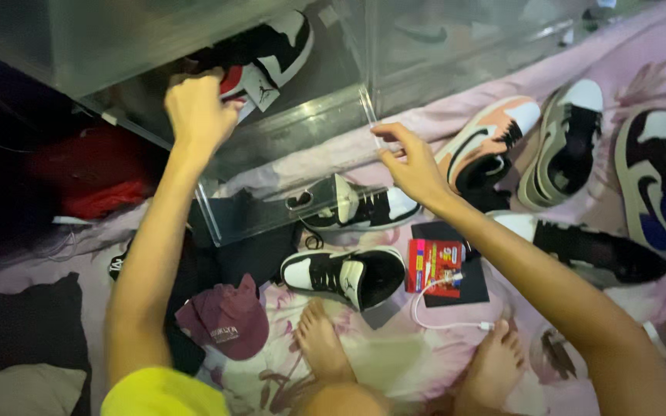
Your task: The person removes multiple pairs of sneakers and several caps from clear plastic storage drawers and places them on the bed. The person handles each item individually, arranging them in a row on the bed surface.
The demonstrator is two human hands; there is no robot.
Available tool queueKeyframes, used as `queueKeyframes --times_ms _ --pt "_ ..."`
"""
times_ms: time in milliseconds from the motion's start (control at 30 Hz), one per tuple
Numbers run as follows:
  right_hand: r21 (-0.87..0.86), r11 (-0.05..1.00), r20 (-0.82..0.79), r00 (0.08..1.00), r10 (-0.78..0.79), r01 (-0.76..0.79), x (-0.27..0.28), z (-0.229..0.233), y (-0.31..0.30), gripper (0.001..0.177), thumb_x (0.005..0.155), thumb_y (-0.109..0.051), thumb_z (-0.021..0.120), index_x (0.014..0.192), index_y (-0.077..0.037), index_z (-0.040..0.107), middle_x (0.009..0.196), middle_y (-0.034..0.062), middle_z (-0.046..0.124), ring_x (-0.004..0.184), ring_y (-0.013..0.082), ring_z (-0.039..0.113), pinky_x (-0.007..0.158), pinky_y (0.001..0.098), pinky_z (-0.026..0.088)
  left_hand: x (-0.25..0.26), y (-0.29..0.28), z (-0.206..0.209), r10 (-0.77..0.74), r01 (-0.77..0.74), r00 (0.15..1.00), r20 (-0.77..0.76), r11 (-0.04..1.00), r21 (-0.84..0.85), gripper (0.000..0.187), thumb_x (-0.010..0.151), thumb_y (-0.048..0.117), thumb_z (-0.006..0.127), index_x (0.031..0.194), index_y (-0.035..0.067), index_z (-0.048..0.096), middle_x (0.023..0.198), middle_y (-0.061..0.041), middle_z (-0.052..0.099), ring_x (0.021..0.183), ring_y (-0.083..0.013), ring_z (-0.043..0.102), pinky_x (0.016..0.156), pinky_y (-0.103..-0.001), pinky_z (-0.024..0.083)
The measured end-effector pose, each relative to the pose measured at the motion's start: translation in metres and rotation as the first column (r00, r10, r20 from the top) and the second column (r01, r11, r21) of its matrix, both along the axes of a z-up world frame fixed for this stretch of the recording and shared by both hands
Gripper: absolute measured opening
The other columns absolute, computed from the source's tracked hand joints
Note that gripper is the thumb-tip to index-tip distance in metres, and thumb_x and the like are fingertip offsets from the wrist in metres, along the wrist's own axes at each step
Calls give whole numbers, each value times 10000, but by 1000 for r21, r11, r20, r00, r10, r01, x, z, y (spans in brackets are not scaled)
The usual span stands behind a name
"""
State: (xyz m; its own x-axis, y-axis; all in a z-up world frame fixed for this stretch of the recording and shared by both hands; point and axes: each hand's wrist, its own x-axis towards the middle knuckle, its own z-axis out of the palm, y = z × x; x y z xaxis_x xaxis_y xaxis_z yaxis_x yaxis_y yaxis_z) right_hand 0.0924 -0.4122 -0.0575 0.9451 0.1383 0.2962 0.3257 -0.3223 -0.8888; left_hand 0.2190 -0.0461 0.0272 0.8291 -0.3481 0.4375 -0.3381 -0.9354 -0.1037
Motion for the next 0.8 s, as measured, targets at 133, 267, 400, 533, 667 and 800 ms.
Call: queueKeyframes --times_ms 133,267,400,533,667,800 --pt "153 988 -33 999 25 -19 -6 2 -9 336 1031 -204 612 1347 -89 602 1272 125 681 1154 259 657 953 359 560 -108 -38 79 -140 139 990 -5 985 -100 408 742 240 922 1052 70 717 935 -131 722 894 -394 657 794 -490 510" --pt "425 904 -593 771 232 55 -30 30 -62 463 1016 -338 519 1449 -208 416 1335 68 589 960 252 640 787 444 584 -177 -91 105 -330 282 918 -220 933 -224 397 720 260 910 1018 93 708 901 -143 719 815 -373 694 706 -470 526" --pt "654 745 -671 558 488 134 -72 31 -105 565 988 -474 463 1372 -69 551 1298 113 678 1073 292 724 798 466 608 -231 -162 58 -476 350 818 -324 858 -377 420 701 235 880 1068 128 707 833 -139 718 733 -381 689 647 -495 518" --pt "522 708 -737 669 95 476 -106 -12 -164 451 957 -320 625 1343 -113 520 1233 71 651 1021 250 690 838 503 590 -264 -233 -35 -632 468 697 -338 758 -453 409 781 143 786 1146 104 605 985 -128 681 801 -380 658 728 -491 508" --pt "437 725 -772 636 -2 533 -133 -104 -235 409 936 -272 699 1298 -112 599 1129 60 703 958 226 687 841 433 570 -265 -274 -133 -628 582 664 -406 775 -248 445 740 45 708 1170 31 593 1019 -149 655 770 -399 637 683 -497 490" --pt "13 933 -840 510 -186 361 -148 -196 -282 468 965 -405 712 1178 12 703 1011 87 687 869 207 637 770 382 544 -246 -268 -159 -666 619 645 -376 743 -254 425 701 61 687 1115 45 595 954 -141 656 877 -378 661 772 -519 505"
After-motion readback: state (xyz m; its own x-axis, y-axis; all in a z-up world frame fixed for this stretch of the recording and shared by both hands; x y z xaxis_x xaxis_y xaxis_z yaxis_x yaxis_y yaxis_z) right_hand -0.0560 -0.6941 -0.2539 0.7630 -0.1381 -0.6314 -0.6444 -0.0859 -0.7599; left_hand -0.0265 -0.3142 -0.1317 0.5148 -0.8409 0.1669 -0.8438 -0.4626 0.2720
